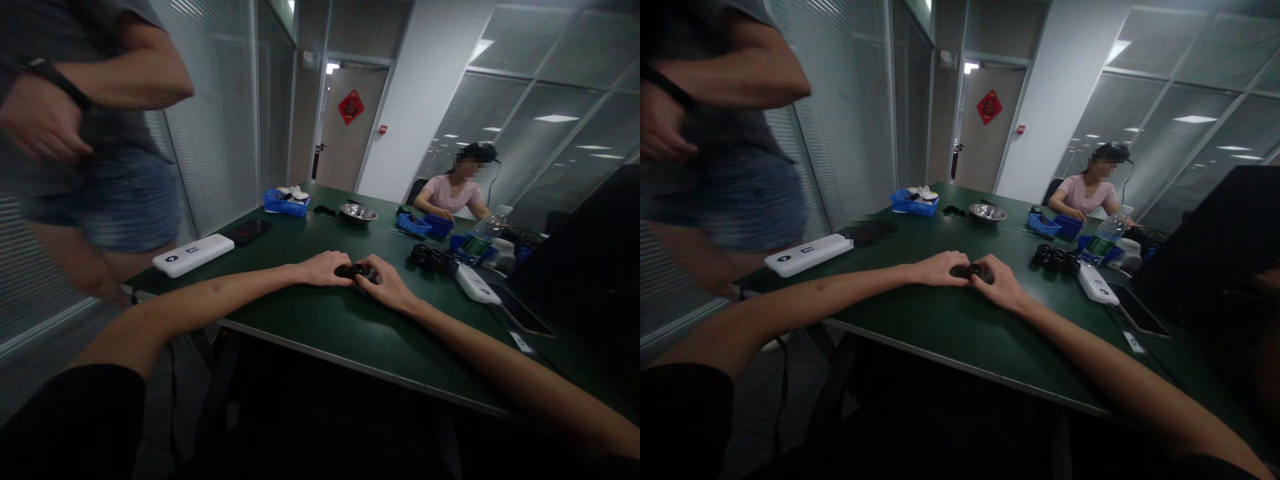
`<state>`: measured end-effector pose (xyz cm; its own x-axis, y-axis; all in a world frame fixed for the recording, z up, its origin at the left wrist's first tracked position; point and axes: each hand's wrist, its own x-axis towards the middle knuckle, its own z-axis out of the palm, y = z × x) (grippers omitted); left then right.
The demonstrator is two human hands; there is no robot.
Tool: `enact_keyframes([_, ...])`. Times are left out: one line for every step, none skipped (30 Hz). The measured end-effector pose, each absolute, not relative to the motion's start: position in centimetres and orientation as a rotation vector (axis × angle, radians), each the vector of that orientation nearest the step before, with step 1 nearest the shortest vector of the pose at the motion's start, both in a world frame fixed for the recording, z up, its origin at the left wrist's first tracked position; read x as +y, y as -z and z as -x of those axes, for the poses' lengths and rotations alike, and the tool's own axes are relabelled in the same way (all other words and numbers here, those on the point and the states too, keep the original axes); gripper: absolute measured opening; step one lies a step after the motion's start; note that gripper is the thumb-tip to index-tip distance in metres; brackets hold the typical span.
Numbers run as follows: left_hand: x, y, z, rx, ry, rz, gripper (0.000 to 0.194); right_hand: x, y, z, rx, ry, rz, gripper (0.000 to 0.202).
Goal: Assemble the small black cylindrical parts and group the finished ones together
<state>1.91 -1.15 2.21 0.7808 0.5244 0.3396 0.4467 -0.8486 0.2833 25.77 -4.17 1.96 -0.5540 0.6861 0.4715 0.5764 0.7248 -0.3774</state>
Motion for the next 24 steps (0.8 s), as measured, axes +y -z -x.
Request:
enact_keyframes([-1.10, -2.19, -1.91, 0.766, -0.614, -2.784, 0.042, -4.20, -1.99, -25.75, -2.324, -0.237, 0.953, 0.023])
enact_keyframes([-1.07, -2.18, -1.91, 0.764, -0.613, -2.782, 0.042, -4.21, -2.02, -25.72, -2.319, -0.239, 0.962, 0.025])
enact_keyframes([-1.06, -2.19, -1.91, 0.760, -0.612, -2.778, 0.042, -4.20, -2.03, -25.70, -2.307, -0.243, 0.978, 0.027])
enact_keyframes([-1.08, -2.22, -1.91, 0.758, -0.611, -2.775, 0.043, -4.19, -2.03, -25.69, -2.290, -0.248, 0.997, 0.029])
enact_keyframes([-1.12, -2.26, -1.91, 0.756, -0.608, -2.772, 0.043, -4.18, -2.03, -25.68, -2.270, -0.253, 1.016, 0.030])
enact_keyframes([-1.18, -2.32, -1.90, 0.754, -0.605, -2.770, 0.044, -4.18, -2.03, -25.69, -2.256, -0.258, 1.030, 0.030])
enact_keyframes([-1.24, -2.37, -1.88, 0.753, -0.604, -2.769, 0.044, -4.18, -2.03, -25.70, -2.251, -0.261, 1.035, 0.029])
enact_keyframes([-1.31, -2.42, -1.87, 0.756, -0.604, -2.769, 0.044, -4.21, -2.04, -25.72, -2.258, -0.261, 1.030, 0.027])
enact_keyframes([-1.36, -2.46, -1.85, 0.758, -0.605, -2.770, 0.044, -4.24, -2.06, -25.74, -2.272, -0.258, 1.018, 0.025])
enact_keyframes([-1.40, -2.49, -1.84, 0.757, -0.607, -2.771, 0.044, -4.29, -2.09, -25.75, -2.289, -0.252, 1.002, 0.023])
enact_keyframes([-1.41, -2.49, -1.83, 0.754, -0.607, -2.772, 0.044, -4.35, -2.13, -25.76, -2.305, -0.243, 0.983, 0.022])
enact_keyframes([-1.40, -2.47, -1.82, 0.751, -0.610, -2.770, 0.043, -4.41, -2.17, -25.76, -2.318, -0.236, 0.965, 0.021])
enact_keyframes([-1.37, -2.44, -1.82, 0.747, -0.609, -2.769, 0.043, -4.46, -2.21, -25.75, -2.326, -0.231, 0.951, 0.021])
enact_keyframes([-1.31, -2.38, -1.82, 0.744, -0.610, -2.768, 0.043, -4.50, -2.24, -25.72, -2.332, -0.231, 0.943, 0.022])
enact_keyframes([-1.24, -2.32, -1.83, 0.743, -0.611, -2.770, 0.043, -4.52, -2.25, -25.69, -2.333, -0.233, 0.940, 0.023])
enact_keyframes([-1.16, -2.26, -1.84, 0.744, -0.610, -2.774, 0.043, -4.51, -2.24, -25.65, -2.328, -0.235, 0.946, 0.024])
enact_keyframes([-1.09, -2.20, -1.85, 0.745, -0.608, -2.781, 0.043, -4.47, -2.21, -25.62, -2.317, -0.236, 0.960, 0.026])
enact_keyframes([-1.03, -2.16, -1.86, 0.745, -0.605, -2.787, 0.042, -4.40, -2.15, -25.60, -2.304, -0.235, 0.980, 0.029])
enact_keyframes([-1.00, -2.14, -1.87, 0.745, -0.601, -2.791, 0.042, -4.31, -2.08, -25.59, -2.290, -0.230, 1.004, 0.032])
enact_keyframes([-1.00, -2.14, -1.88, 0.746, -0.599, -2.791, 0.042, -4.22, -2.00, -25.60, -2.278, -0.225, 1.027, 0.034])
enact_keyframes([-1.02, -2.17, -1.89, 0.748, -0.595, -2.790, 0.042, -4.15, -1.93, -25.62, -2.269, -0.221, 1.042, 0.034])
enact_keyframes([-1.06, -2.22, -1.89, 0.750, -0.593, -2.786, 0.042, -4.10, -1.89, -25.65, -2.267, -0.221, 1.047, 0.034])
enact_keyframes([-1.12, -2.28, -1.89, 0.754, -0.592, -2.782, 0.042, -4.10, -1.88, -25.69, -2.273, -0.226, 1.039, 0.032])
enact_keyframes([-1.17, -2.33, -1.89, 0.757, -0.592, -2.780, 0.042, -4.14, -1.91, -25.72, -2.285, -0.233, 1.021, 0.029])
